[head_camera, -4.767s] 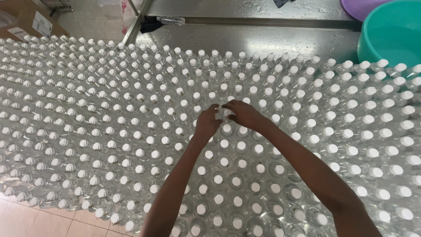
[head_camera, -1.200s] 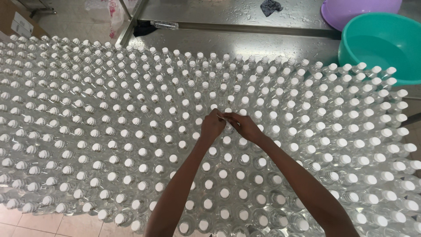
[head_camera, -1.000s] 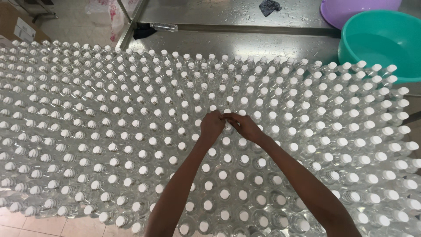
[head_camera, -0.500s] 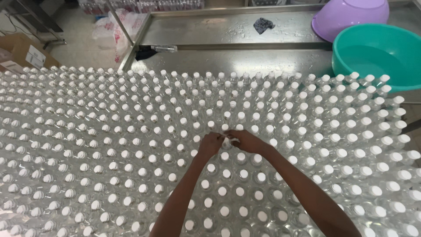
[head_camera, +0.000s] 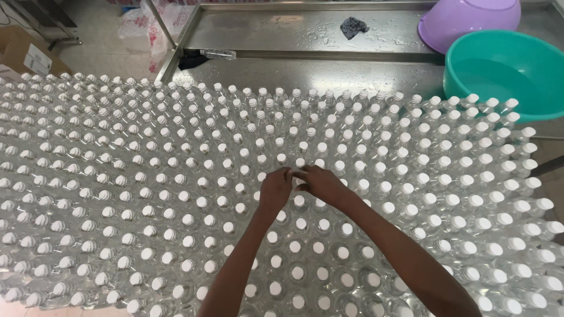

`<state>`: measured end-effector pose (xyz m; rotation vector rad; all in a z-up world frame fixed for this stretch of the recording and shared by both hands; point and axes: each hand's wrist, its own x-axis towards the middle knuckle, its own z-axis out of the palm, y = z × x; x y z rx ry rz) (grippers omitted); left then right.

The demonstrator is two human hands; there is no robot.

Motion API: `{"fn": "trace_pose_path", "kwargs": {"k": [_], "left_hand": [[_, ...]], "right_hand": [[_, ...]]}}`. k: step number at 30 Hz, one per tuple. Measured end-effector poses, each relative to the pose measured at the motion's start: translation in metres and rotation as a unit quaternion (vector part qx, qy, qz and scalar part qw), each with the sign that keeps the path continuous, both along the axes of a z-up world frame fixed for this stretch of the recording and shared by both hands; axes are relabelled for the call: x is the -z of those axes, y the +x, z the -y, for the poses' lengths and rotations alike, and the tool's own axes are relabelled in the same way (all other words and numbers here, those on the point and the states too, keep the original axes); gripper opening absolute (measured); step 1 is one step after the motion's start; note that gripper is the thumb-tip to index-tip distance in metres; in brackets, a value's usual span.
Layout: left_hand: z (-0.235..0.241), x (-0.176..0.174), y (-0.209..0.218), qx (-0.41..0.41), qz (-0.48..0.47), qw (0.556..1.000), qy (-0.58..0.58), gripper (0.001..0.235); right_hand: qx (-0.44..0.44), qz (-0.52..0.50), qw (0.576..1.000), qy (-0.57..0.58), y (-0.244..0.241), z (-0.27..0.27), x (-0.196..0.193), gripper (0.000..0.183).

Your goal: The person repeatedly picks up white bottle caps and screws them onto the tops of clear plastic bottles arranged in rows on a stainless steel table. The person works methodically across the rows, securing each cap by hand.

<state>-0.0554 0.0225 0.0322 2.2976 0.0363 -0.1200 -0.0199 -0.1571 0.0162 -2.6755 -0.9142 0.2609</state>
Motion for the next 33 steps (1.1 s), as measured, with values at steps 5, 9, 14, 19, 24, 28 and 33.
{"fn": "trace_pose_path", "kwargs": {"k": [5,9,14,19,24,28,33], "left_hand": [[-0.021,-0.022,-0.018,-0.049,0.038,0.997,-0.038,0.039],[-0.037,-0.013,-0.033,-0.068,0.04,0.995,-0.059,0.037],[-0.046,0.002,-0.042,-0.068,0.045,0.993,-0.082,0.037],[-0.046,0.01,-0.037,-0.049,0.031,0.989,-0.139,0.04],[-0.036,-0.022,-0.053,-0.048,-0.019,0.971,-0.233,0.037],[-0.041,-0.014,-0.052,-0.032,-0.116,0.87,-0.477,0.046],[-0.039,-0.019,-0.061,-0.021,-0.173,0.812,-0.557,0.063]], "right_hand": [[-0.036,0.115,0.991,-0.062,0.002,-0.01,0.011,0.025],[-0.017,-0.012,1.0,-0.008,0.007,-0.011,0.002,0.029],[0.002,-0.057,0.998,-0.018,0.022,-0.018,0.014,0.028],[-0.029,-0.085,0.995,-0.04,0.037,-0.023,0.032,0.032],[0.008,-0.078,0.996,-0.043,0.027,-0.022,0.011,0.027],[0.024,-0.106,0.994,-0.029,0.018,-0.019,-0.004,0.028],[0.025,-0.105,0.994,-0.036,0.024,-0.024,0.008,0.027]]}}
